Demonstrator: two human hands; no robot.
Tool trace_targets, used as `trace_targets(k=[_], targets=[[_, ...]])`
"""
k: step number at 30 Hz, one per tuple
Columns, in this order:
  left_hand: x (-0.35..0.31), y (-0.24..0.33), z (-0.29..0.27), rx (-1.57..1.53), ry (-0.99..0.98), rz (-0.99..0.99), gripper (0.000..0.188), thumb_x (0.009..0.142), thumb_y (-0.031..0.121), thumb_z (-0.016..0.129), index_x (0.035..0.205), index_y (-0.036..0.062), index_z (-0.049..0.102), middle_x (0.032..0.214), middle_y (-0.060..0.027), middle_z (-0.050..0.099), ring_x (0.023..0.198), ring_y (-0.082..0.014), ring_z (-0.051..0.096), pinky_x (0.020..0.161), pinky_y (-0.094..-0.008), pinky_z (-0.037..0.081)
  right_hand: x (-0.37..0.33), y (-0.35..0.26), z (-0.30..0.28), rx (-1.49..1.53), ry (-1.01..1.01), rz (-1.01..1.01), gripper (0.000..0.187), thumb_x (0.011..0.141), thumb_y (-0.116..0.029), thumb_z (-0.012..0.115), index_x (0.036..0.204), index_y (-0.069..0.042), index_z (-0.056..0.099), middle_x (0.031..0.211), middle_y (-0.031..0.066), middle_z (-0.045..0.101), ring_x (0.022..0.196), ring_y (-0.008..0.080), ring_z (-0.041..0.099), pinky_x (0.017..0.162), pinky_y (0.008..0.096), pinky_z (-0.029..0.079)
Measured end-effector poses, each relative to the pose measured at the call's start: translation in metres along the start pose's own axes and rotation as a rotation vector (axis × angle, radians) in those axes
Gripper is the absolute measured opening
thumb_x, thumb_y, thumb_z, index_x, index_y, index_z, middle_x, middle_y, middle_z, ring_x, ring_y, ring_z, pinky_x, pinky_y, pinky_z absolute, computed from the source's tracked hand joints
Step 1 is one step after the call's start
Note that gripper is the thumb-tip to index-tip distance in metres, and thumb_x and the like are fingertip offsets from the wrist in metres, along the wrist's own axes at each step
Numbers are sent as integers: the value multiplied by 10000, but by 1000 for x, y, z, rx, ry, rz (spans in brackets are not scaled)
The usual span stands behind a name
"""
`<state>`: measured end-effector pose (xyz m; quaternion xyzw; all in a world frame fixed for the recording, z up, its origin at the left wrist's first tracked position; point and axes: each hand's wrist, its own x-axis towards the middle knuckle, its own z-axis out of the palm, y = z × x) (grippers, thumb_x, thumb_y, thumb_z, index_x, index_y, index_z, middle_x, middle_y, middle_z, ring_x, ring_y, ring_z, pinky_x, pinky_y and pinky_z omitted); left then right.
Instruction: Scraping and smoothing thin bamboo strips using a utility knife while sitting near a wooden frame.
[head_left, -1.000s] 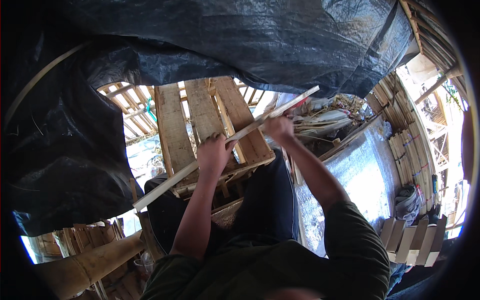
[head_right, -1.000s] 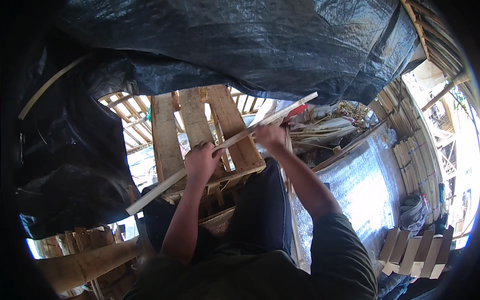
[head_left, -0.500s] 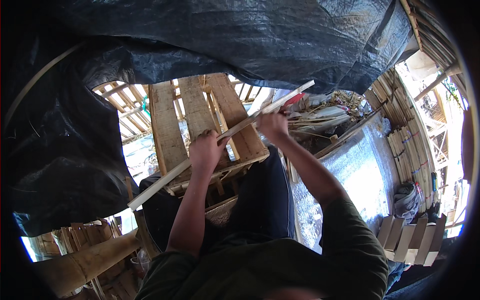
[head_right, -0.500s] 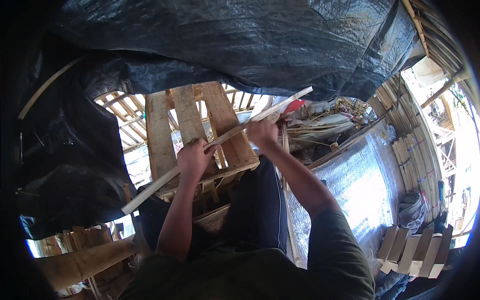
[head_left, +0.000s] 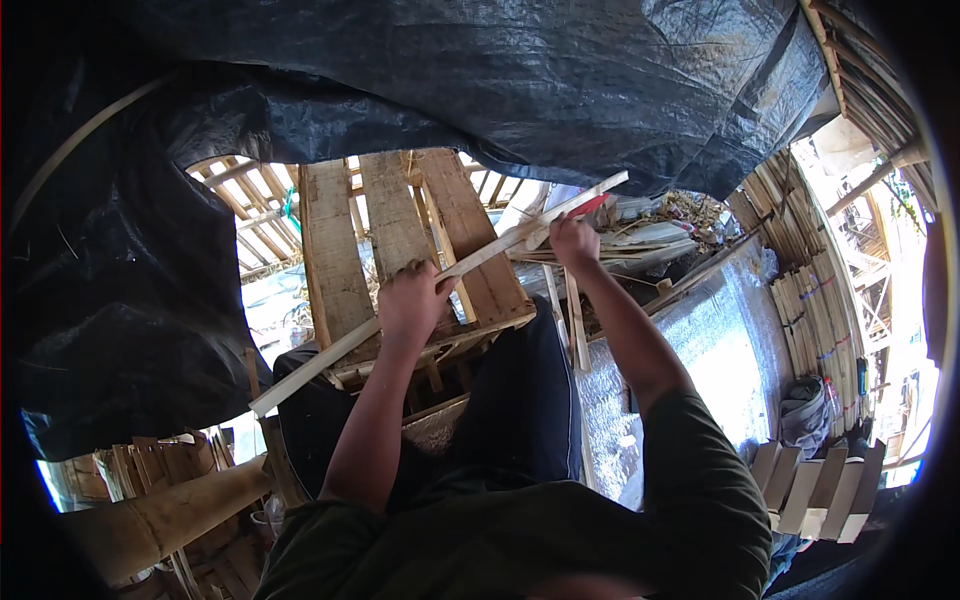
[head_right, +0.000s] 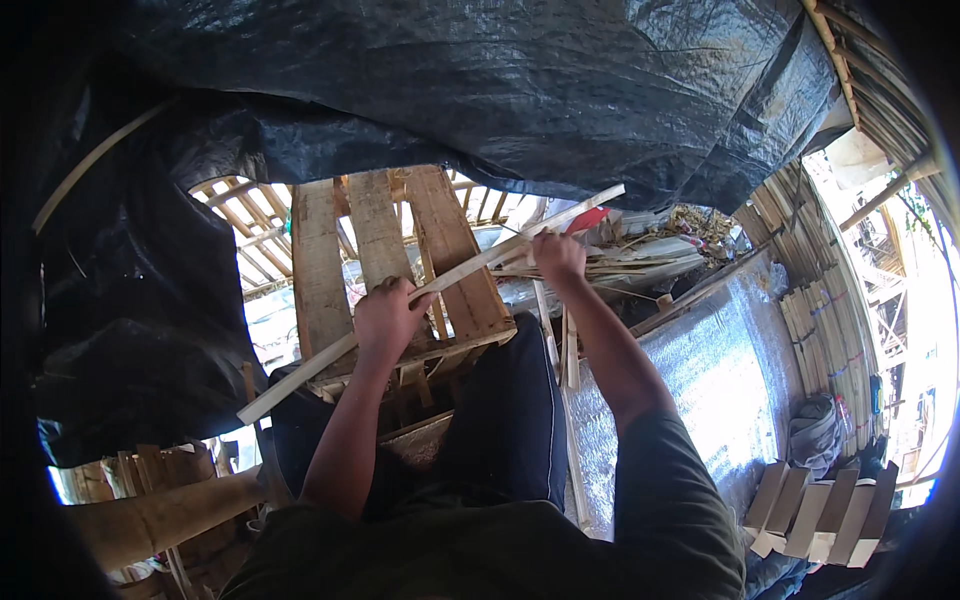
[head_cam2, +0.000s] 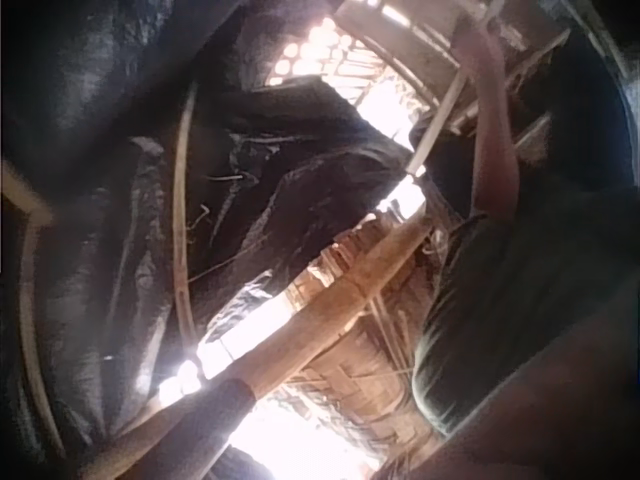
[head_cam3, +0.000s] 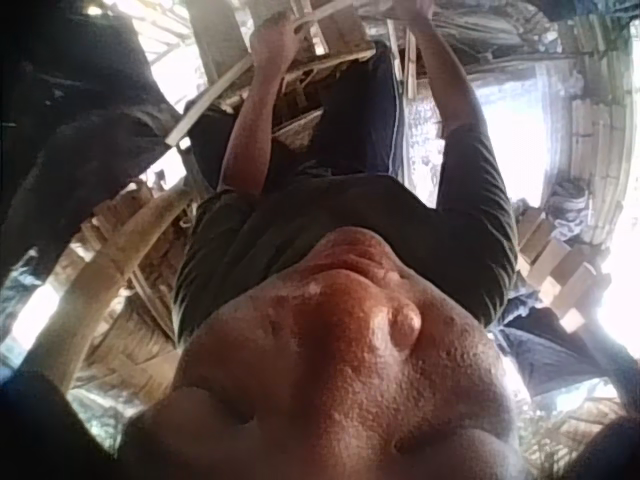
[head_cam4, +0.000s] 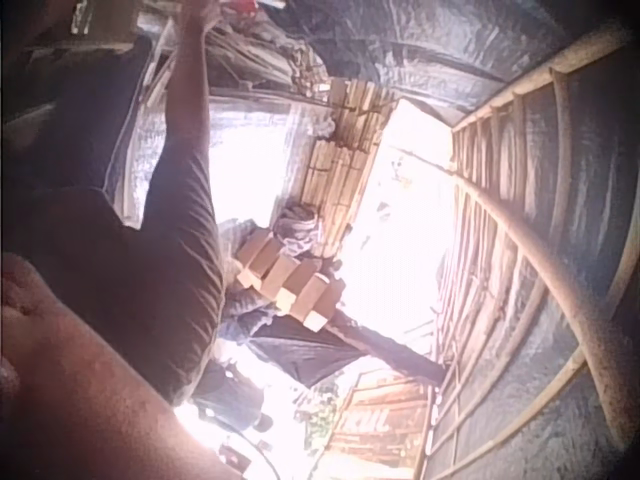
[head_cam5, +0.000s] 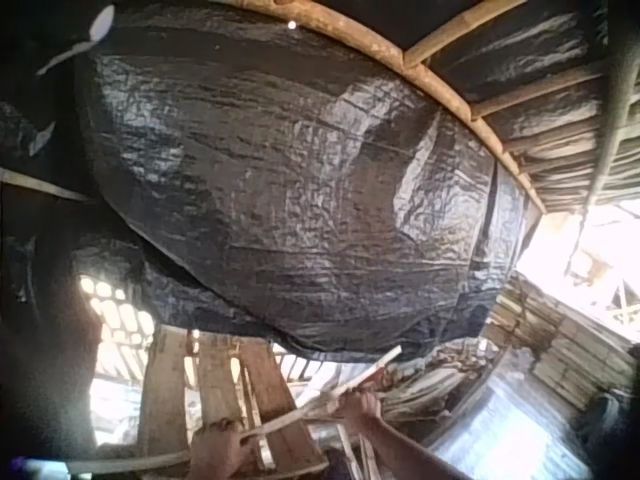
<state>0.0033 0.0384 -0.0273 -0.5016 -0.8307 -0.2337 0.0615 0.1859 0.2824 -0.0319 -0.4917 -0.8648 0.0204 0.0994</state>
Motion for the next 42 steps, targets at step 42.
trace_targets(k=[42], targets=[[1, 2, -6, 13, -47, -17, 396, 864, 492, 730, 836, 104, 655, 800, -41, 666, 661, -239, 677, 601, -358, 544, -7, 18, -4, 42, 151, -635, 249, 958, -266, 576, 868, -42, 638, 667, 215, 662, 622, 436, 667, 615, 547, 550]])
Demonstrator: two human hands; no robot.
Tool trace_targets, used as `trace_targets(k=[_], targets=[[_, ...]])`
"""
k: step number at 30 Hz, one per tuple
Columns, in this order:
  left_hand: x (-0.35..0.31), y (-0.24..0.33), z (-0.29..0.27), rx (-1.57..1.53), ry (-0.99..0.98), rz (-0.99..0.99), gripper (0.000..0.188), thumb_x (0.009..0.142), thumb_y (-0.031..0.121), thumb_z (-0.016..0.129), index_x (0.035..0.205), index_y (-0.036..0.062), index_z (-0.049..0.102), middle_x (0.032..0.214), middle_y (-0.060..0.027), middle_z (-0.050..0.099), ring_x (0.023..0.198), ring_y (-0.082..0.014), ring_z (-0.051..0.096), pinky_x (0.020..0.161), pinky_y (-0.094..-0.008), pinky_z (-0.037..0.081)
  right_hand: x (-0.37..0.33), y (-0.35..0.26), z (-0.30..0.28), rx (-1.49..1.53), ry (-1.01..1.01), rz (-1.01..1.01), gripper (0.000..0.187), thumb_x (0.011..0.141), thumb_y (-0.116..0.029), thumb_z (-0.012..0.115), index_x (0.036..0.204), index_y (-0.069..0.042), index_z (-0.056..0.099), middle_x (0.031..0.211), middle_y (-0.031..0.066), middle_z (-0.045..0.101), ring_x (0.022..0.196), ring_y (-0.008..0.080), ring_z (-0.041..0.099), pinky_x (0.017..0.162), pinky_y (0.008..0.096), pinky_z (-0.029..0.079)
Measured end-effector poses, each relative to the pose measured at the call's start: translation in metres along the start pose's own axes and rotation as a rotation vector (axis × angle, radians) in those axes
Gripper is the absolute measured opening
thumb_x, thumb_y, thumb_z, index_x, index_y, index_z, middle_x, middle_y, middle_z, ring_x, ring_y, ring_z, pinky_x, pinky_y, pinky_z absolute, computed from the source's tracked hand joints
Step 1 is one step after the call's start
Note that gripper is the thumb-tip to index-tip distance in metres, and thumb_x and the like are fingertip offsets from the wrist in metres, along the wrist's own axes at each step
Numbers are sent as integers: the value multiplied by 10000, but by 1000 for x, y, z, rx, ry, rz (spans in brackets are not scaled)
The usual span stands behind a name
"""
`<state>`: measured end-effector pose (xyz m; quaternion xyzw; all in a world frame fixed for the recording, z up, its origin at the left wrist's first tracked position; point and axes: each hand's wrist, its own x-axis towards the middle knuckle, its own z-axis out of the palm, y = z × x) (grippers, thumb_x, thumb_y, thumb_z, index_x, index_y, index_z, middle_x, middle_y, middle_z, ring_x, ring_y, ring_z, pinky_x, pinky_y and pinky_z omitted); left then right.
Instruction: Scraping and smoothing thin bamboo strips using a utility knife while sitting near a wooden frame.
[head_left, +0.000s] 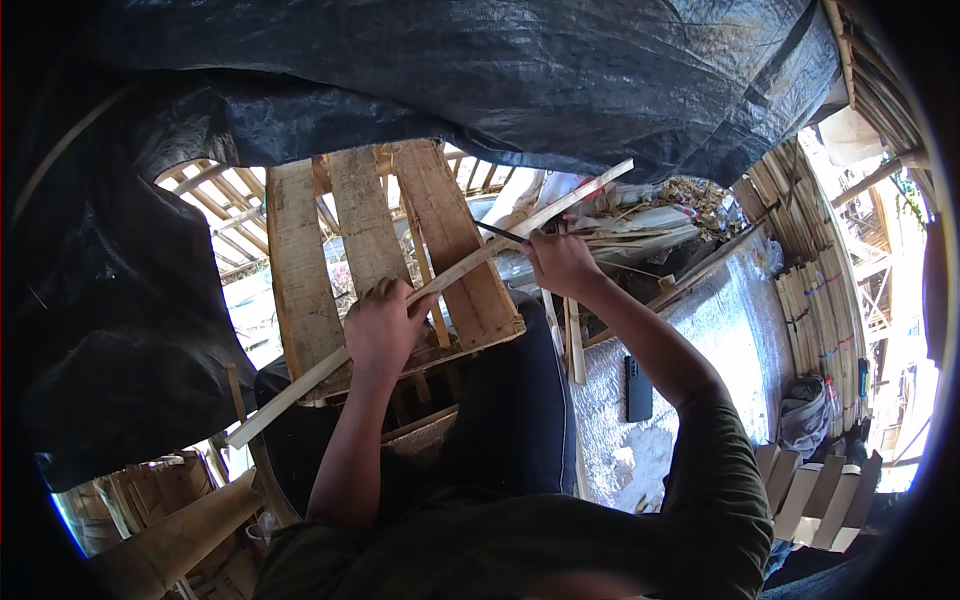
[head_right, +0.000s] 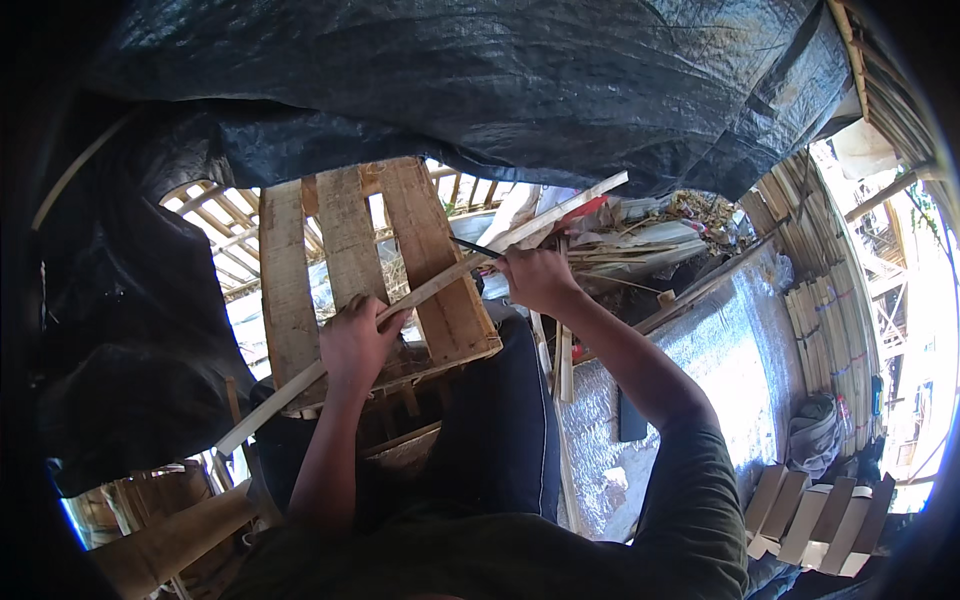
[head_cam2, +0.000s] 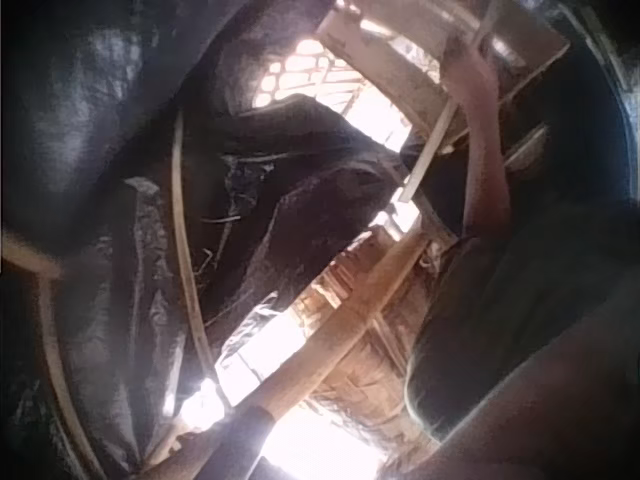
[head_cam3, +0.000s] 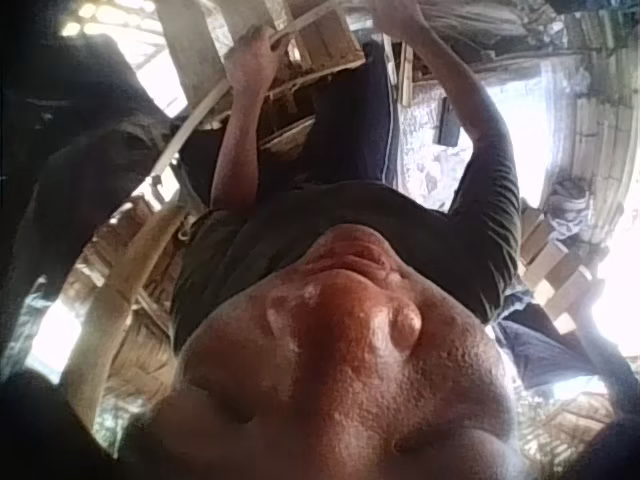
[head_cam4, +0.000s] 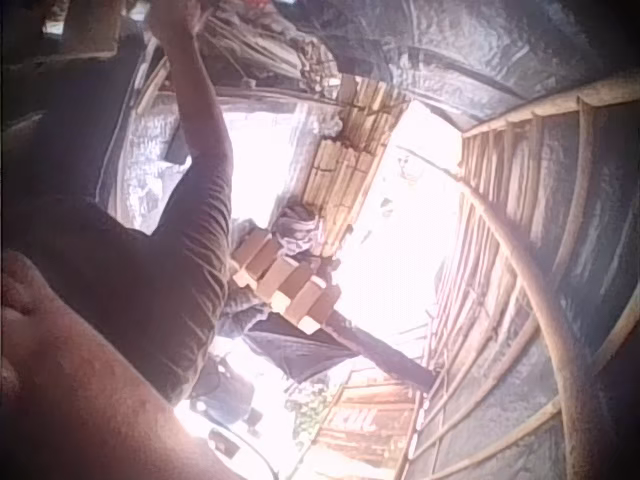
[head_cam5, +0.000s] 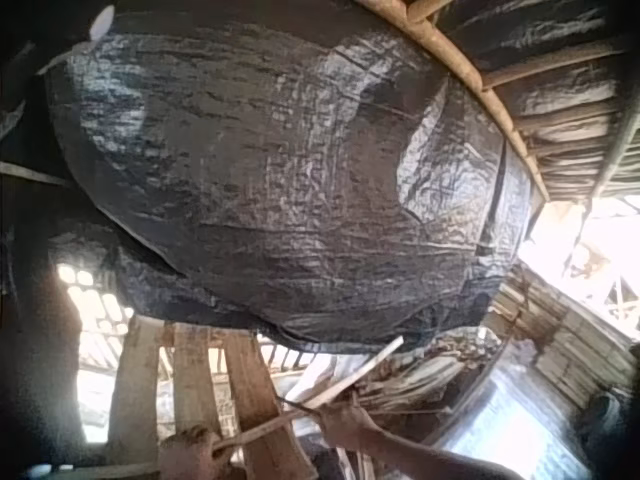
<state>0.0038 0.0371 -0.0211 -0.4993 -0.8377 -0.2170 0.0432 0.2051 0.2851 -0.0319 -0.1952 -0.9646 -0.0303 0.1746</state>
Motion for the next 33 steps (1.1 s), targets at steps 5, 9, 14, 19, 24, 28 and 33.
trace_targets(k=[5, 9, 14, 19, 24, 28, 33], targets=[[2, 5, 2, -36, -30, -28, 404, 848, 496, 742, 827, 103, 648, 795, -45, 665, 659, -236, 679, 597, -361, 542, 10, 14, 9, 92, -157, 202, 240, 978, -261, 548, 925, -52, 652, 719, 219, 679, 665, 438, 689, 627, 541, 570], [2, 2, 1, -16, -17, -46, 407, 847, 499, 742, 824, 102, 653, 802, -48, 666, 668, -236, 684, 600, -362, 544, 2, -18, 16, 68, -104, 62, 263, 962, -312, 585, 891, -68, 656, 664, 186, 663, 622, 402, 687, 540, 485, 570], [3, 5, -1, -39, -38, -54, 403, 853, 496, 738, 835, 102, 657, 823, -48, 671, 687, -245, 692, 611, -370, 552, 4, 8, 18, 48, -118, 69, 271, 956, -318, 597, 898, -58, 644, 720, 190, 681, 662, 394, 704, 518, 461, 571], [2, 3, -1, -28, -26, -49, 412, 858, 500, 729, 841, 96, 656, 831, -55, 676, 706, -263, 697, 623, -381, 559, 3, -10, -1, -8, -216, 111, 234, 975, -291, 576, 932, -69, 640, 752, 182, 679, 631, 359, 702, 516, 471, 570], [2, 2, -2, -34, -60, -82, 418, 866, 503, 719, 837, 92, 656, 831, -69, 678, 709, -267, 700, 630, -387, 562, 8, -44, -3, -254, -362, 52, 270, 993, -296, 544, 940, -52, 647, 899, 181, 712, 672, 315, 728, 517, 457, 585], [0, 3, 2, -16, -20, -22, 431, 873, 517, 706, 832, 90, 657, 804, -78, 678, 699, -262, 700, 637, -390, 564, 2, -35, 11, 74, -130, 33, 338, 987, -350, 572, 856, -43, 617, 612, 174, 643, 605, 387, 683, 537, 479, 564], [4, -4, 4, -82, -70, -94, 378, 827, 476, 765, 859, 106, 691, 831, -84, 698, 720, -288, 702, 648, -409, 556, 13, -51, 3, 52, -116, 53, 375, 991, -379, 566, 832, -43, 618, 626, 181, 652, 590, 385, 681, 531, 481, 558]])
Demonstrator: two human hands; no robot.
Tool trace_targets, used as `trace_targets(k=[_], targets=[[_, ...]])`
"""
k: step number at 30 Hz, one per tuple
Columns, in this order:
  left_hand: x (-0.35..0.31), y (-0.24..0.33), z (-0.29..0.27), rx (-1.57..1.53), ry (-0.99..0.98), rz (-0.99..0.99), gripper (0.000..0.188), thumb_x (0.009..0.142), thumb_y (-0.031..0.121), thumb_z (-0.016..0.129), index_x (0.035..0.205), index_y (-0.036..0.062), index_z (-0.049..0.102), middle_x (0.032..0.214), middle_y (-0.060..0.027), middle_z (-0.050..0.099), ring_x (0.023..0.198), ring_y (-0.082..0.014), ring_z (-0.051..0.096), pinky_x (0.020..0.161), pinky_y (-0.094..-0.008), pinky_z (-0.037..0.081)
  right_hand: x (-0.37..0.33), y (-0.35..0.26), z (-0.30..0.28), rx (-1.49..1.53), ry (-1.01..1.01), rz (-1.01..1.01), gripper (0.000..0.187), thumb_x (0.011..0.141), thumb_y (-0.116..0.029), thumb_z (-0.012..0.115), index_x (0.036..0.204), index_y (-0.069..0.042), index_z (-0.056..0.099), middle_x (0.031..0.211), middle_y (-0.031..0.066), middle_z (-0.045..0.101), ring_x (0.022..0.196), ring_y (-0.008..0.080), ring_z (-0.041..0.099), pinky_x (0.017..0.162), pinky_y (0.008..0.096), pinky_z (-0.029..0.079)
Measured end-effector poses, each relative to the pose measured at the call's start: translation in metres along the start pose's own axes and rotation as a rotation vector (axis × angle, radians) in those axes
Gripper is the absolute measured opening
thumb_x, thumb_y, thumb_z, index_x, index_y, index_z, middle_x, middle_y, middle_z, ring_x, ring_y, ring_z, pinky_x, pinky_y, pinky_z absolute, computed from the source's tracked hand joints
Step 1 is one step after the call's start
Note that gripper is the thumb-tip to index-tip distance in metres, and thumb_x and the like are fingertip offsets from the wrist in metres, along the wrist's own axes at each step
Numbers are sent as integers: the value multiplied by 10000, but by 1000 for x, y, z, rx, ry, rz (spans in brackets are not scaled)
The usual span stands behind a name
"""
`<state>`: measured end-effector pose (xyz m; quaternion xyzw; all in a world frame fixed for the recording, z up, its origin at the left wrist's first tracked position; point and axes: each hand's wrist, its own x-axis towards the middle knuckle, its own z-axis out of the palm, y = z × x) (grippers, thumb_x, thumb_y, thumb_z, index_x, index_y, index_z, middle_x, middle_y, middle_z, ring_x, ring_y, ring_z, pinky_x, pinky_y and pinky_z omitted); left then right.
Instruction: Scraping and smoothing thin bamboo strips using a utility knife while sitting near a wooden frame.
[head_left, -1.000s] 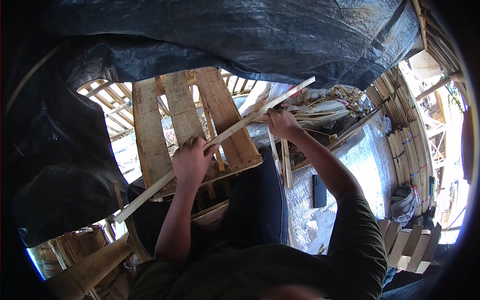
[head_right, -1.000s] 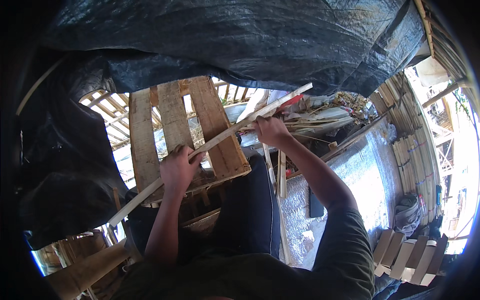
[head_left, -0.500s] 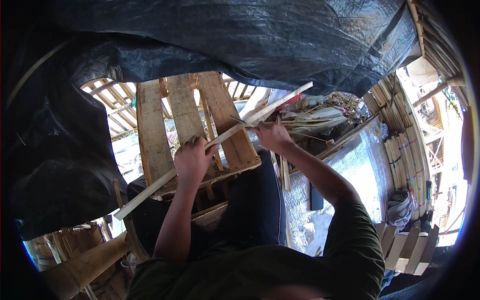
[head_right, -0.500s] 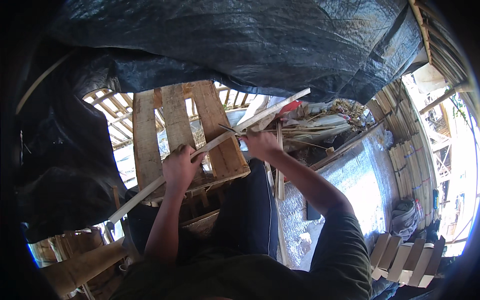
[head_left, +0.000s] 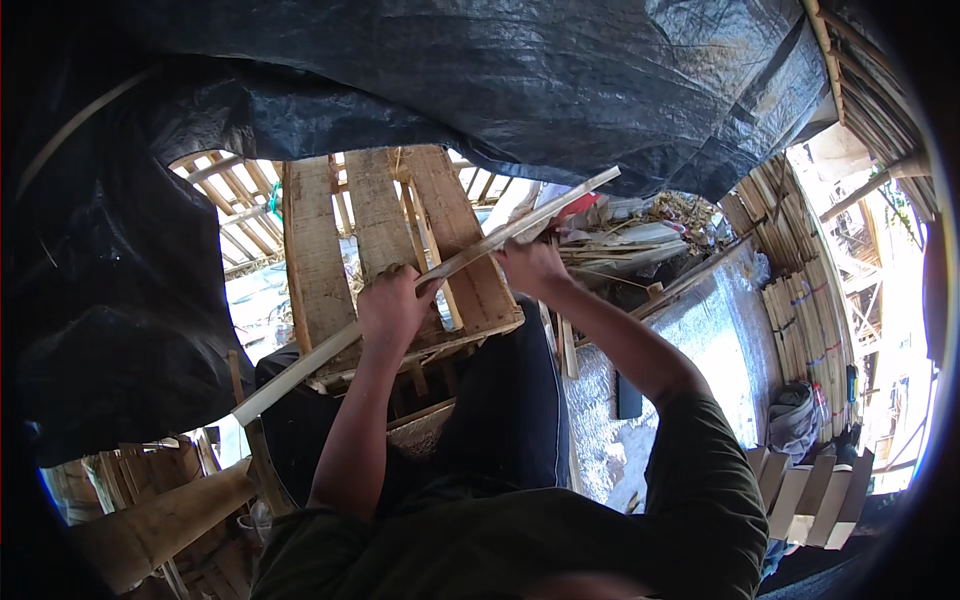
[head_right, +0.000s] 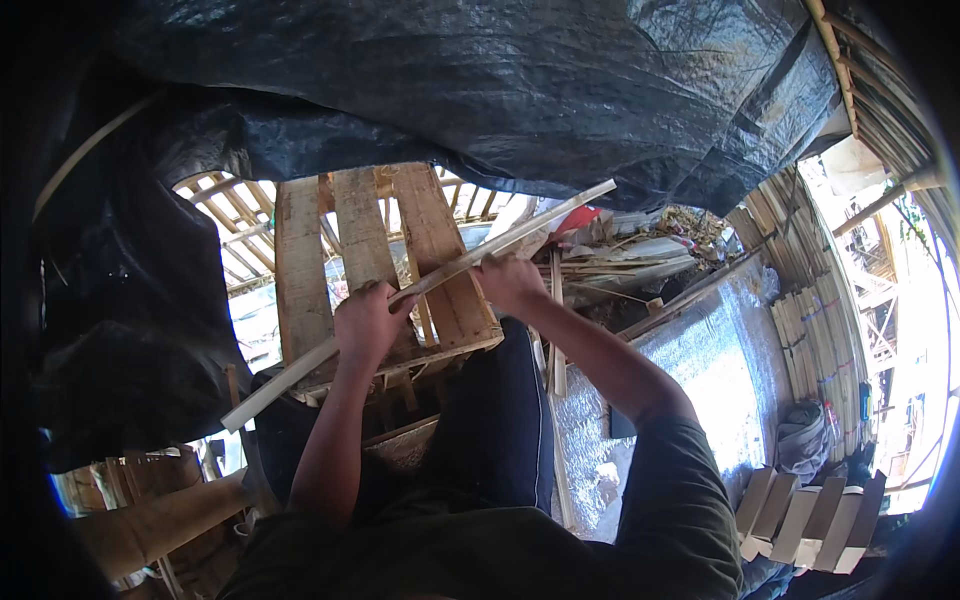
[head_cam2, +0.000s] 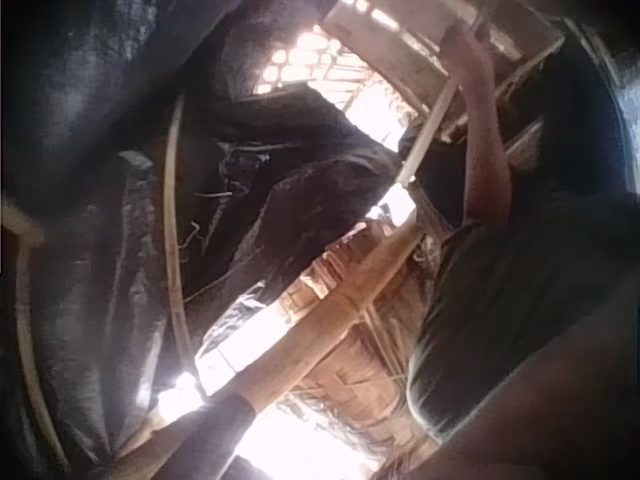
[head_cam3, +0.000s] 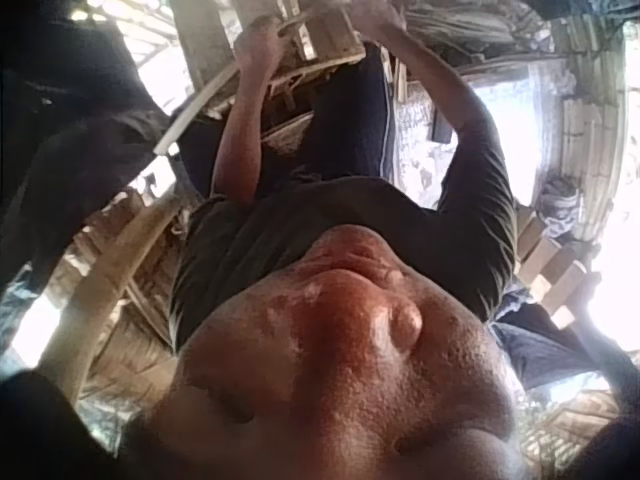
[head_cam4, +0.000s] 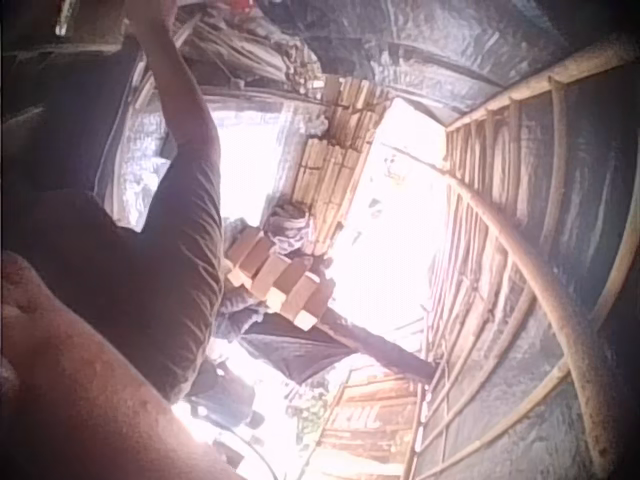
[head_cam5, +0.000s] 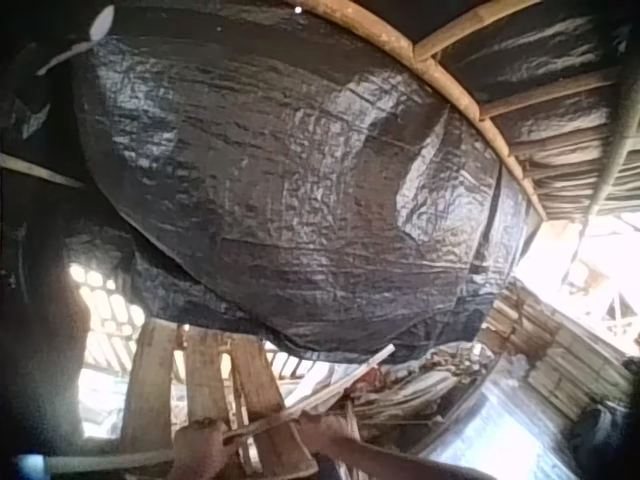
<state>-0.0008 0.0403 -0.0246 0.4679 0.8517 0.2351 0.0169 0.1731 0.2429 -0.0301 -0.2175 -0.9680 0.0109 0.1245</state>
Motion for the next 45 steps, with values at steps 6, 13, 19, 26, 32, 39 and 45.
trace_targets(k=[6, 13, 19, 26, 32, 39, 45], targets=[[1, 9, -3, 23, 73, 53, 401, 835, 493, 749, 864, 97, 691, 831, -96, 698, 725, -300, 703, 647, -411, 556, -10, 12, -2, 0, -16, 56, 383, 994, -383, 557, 841, -39, 621, 631, 169, 664, 598, 366, 698, 560, 471, 576], [-3, 2, -1, 49, 46, 58, 412, 857, 489, 725, 876, 79, 688, 825, -113, 695, 750, -304, 708, 675, -424, 561, -5, -38, -14, -163, -138, 54, 373, 1003, -377, 533, 881, -40, 636, 682, 175, 687, 626, 348, 711, 548, 483, 566], [-4, 0, 2, 44, 61, 90, 385, 865, 461, 726, 869, 79, 676, 805, -98, 686, 737, -285, 708, 677, -425, 563, 28, -2, -42, -178, -349, 106, 411, 1032, -367, 467, 975, -11, 665, 819, 182, 722, 798, 354, 727, 748, 494, 574], [-5, -4, 7, 71, 112, 140, 451, 881, 535, 676, 807, 91, 649, 782, -72, 673, 679, -242, 706, 612, -385, 573, 18, 24, -39, -298, -424, 267, 223, 973, -231, 516, 1037, -121, 699, 977, 127, 722, 891, 324, 731, 753, 506, 585], [-7, -3, 3, 44, 76, 113, 423, 875, 497, 703, 836, 77, 670, 788, -86, 679, 704, -261, 708, 649, -398, 575, 5, 39, -16, -272, -279, 11, 300, 979, -264, 501, 907, -64, 712, 911, 179, 721, 881, 364, 730, 762, 577, 557], [-5, -6, 0, 16, 52, 70, 405, 861, 472, 729, 845, 69, 693, 801, -94, 689, 727, -273, 711, 659, -399, 575, 2, 38, 5, -164, -133, -25, 435, 1028, -379, 452, 947, -26, 694, 899, 259, 712, 861, 451, 701, 785, 597, 541], [2, 8, 2, -36, 33, 86, 408, 863, 473, 728, 854, 67, 692, 802, -104, 689, 737, -289, 710, 675, -419, 576, 2, 80, -4, -41, -133, 188, 305, 1006, -343, 507, 1076, -113, 693, 840, 243, 703, 826, 439, 701, 706, 608, 547]])
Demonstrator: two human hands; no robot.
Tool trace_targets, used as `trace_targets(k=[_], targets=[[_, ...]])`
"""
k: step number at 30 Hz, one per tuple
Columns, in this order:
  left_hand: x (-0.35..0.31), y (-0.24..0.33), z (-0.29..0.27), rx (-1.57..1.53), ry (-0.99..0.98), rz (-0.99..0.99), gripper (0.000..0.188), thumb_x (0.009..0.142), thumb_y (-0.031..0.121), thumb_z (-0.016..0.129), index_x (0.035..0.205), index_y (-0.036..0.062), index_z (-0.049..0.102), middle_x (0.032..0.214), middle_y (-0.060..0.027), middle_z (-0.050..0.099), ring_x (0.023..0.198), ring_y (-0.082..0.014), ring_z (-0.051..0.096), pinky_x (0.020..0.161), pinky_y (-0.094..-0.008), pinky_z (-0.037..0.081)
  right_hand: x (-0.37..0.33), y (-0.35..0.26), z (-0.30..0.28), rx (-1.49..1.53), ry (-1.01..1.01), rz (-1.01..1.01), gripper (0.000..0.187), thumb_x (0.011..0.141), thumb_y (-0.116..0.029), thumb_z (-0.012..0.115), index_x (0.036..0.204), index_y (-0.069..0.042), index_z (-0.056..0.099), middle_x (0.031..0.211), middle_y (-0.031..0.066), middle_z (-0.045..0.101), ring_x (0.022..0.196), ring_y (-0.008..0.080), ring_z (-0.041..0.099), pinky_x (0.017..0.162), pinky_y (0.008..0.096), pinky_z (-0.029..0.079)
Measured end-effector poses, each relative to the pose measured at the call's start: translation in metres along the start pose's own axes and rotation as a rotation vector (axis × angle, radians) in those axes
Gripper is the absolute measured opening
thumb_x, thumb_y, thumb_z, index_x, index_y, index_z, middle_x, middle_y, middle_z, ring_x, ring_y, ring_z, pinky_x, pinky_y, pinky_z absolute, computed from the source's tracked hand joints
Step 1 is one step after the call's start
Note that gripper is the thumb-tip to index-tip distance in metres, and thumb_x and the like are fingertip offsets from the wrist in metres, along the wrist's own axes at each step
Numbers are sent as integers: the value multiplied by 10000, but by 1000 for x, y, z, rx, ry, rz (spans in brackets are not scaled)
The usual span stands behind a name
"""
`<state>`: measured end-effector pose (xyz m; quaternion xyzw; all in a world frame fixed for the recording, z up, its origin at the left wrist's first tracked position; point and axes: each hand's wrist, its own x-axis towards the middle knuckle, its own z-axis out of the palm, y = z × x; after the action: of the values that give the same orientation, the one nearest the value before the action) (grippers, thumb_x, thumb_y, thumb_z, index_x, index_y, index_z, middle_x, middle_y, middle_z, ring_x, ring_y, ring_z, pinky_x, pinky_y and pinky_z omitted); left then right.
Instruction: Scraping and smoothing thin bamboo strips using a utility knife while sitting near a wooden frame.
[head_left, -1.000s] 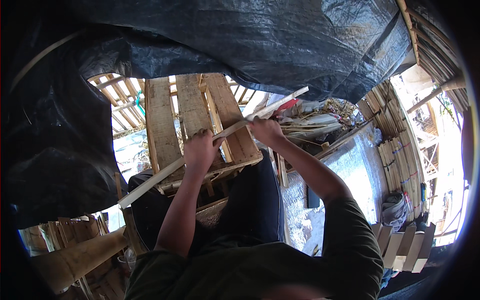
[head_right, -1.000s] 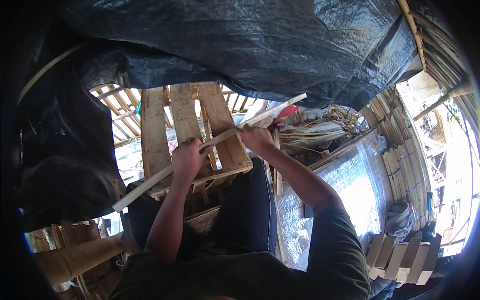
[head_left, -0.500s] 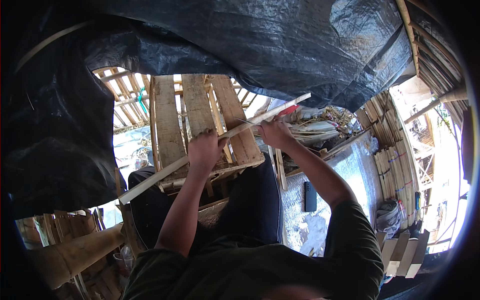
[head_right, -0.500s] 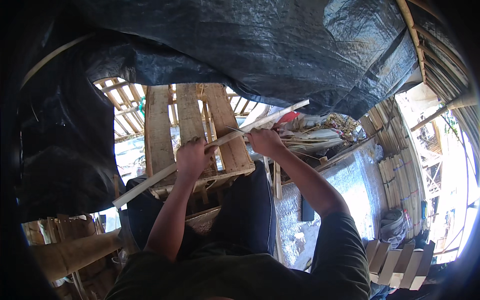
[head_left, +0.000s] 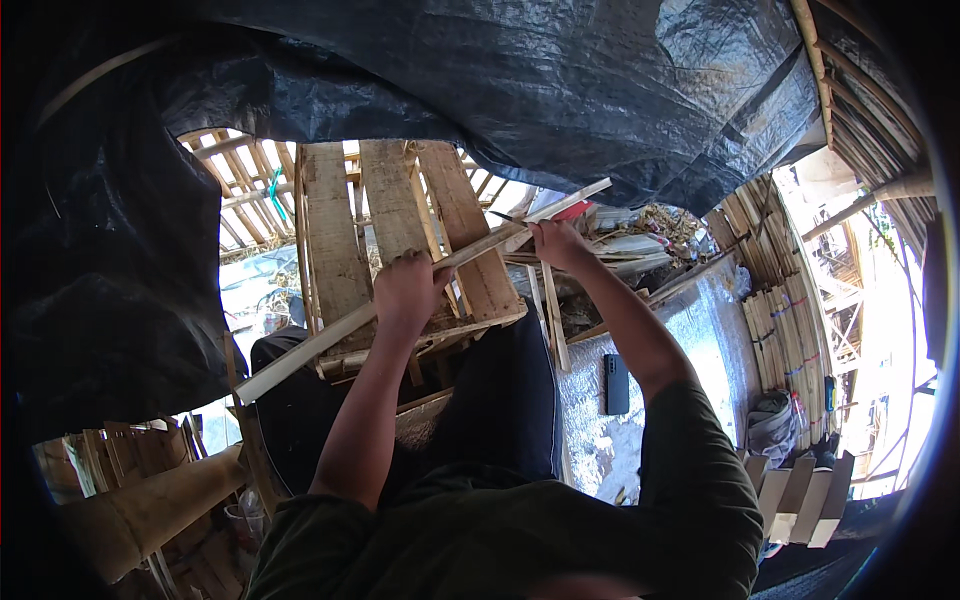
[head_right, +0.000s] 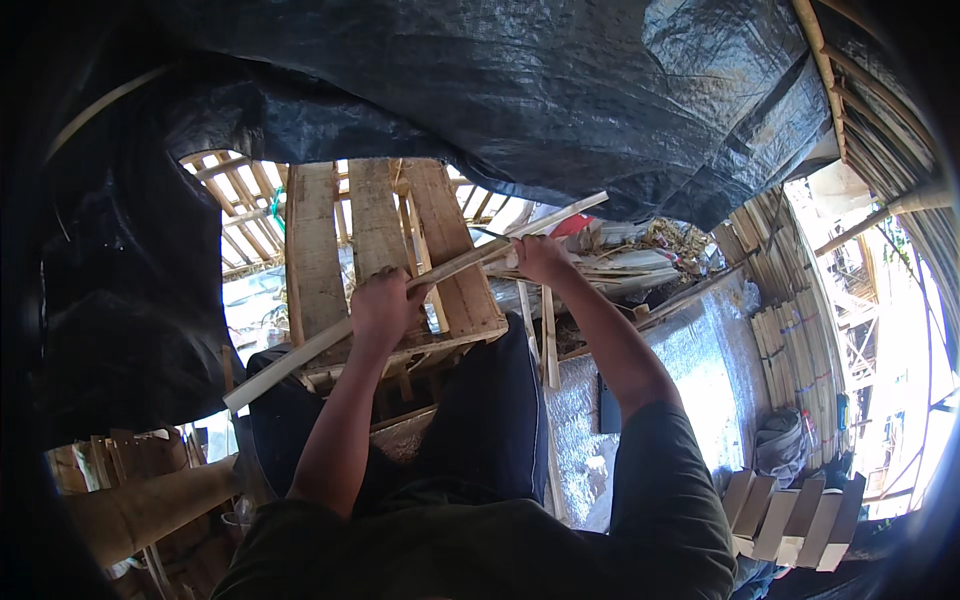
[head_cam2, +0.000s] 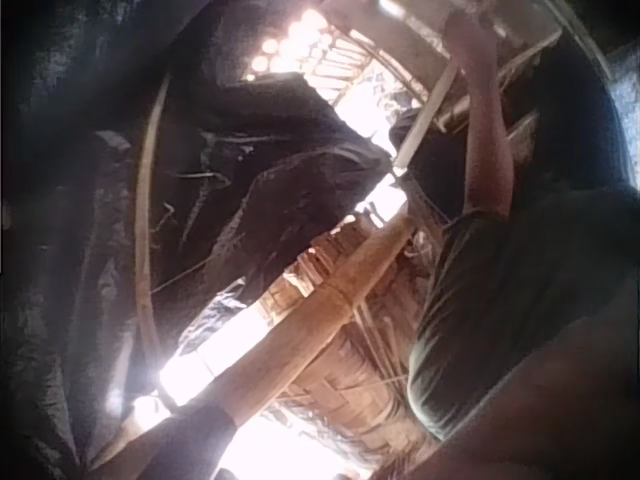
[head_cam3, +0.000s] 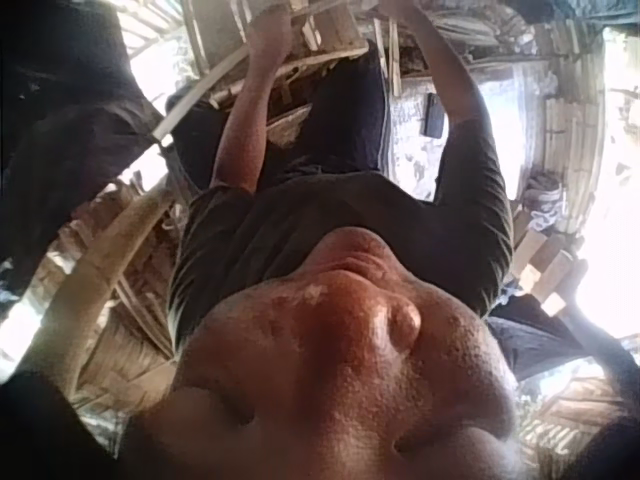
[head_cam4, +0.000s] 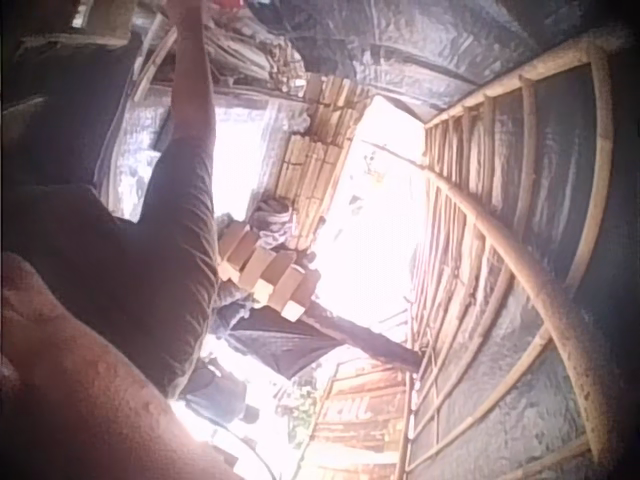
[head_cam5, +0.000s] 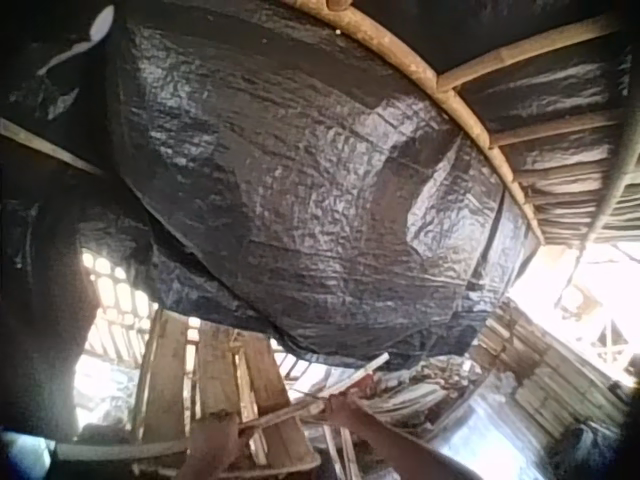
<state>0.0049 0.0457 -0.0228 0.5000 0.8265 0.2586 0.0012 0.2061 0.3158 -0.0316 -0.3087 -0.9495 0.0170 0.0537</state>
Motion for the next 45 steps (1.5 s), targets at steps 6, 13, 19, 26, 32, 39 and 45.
trace_targets(k=[6, 13, 19, 26, 32, 39, 45], targets=[[-3, -7, 0, 52, 10, -3, 407, 862, 465, 732, 857, 60, 689, 818, -118, 695, 753, -296, 713, 688, -423, 575, -14, -12, 8, -37, 103, -249, 307, 979, -326, 563, 906, -43, 656, 779, 219, 694, 708, 413, 704, 638, 531, 576], [-3, -8, -10, -6, -66, -111, 398, 859, 471, 730, 839, 77, 679, 803, -95, 687, 752, -288, 707, 688, -429, 566, -14, -37, -13, -59, 94, -165, 347, 971, -363, 582, 896, -32, 656, 772, 213, 693, 733, 430, 699, 649, 529, 575], [-2, -7, -3, 37, -4, -82, 361, 851, 440, 746, 842, 86, 676, 814, -92, 689, 753, -292, 704, 674, -422, 558, -8, -43, -19, -46, 109, -67, 341, 982, -371, 570, 925, -47, 657, 769, 207, 695, 710, 404, 709, 627, 524, 574], [-4, -1, -8, 72, 18, -38, 354, 842, 425, 756, 842, 81, 674, 805, -98, 687, 731, -294, 702, 666, -421, 558, 7, -41, -26, -266, -94, -74, 391, 1028, -378, 478, 952, -51, 678, 843, 168, 719, 818, 326, 734, 674, 478, 589], [-5, -2, -6, 51, 29, -10, 400, 868, 477, 714, 842, 80, 670, 799, -94, 680, 718, -280, 706, 642, -406, 566, 9, -18, -11, -270, -255, -48, 404, 1036, -374, 461, 974, -39, 679, 927, 208, 728, 875, 364, 729, 758, 516, 579], [-3, -5, -5, 103, 0, -30, 450, 896, 520, 675, 817, 77, 660, 790, -86, 674, 704, -257, 707, 618, -386, 570, 4, -39, 5, -34, -17, 18, 439, 1031, -404, 472, 930, -25, 670, 812, 231, 710, 772, 401, 726, 650, 539, 581], [0, 5, -14, 53, -63, -96, 414, 853, 496, 729, 879, 84, 700, 841, -104, 711, 741, -312, 709, 675, -430, 560, 7, -6, 4, -310, 43, -200, 192, 954, -270, 571, 993, -130, 696, 841, 93, 689, 643, 274, 722, 543, 410, 594]])
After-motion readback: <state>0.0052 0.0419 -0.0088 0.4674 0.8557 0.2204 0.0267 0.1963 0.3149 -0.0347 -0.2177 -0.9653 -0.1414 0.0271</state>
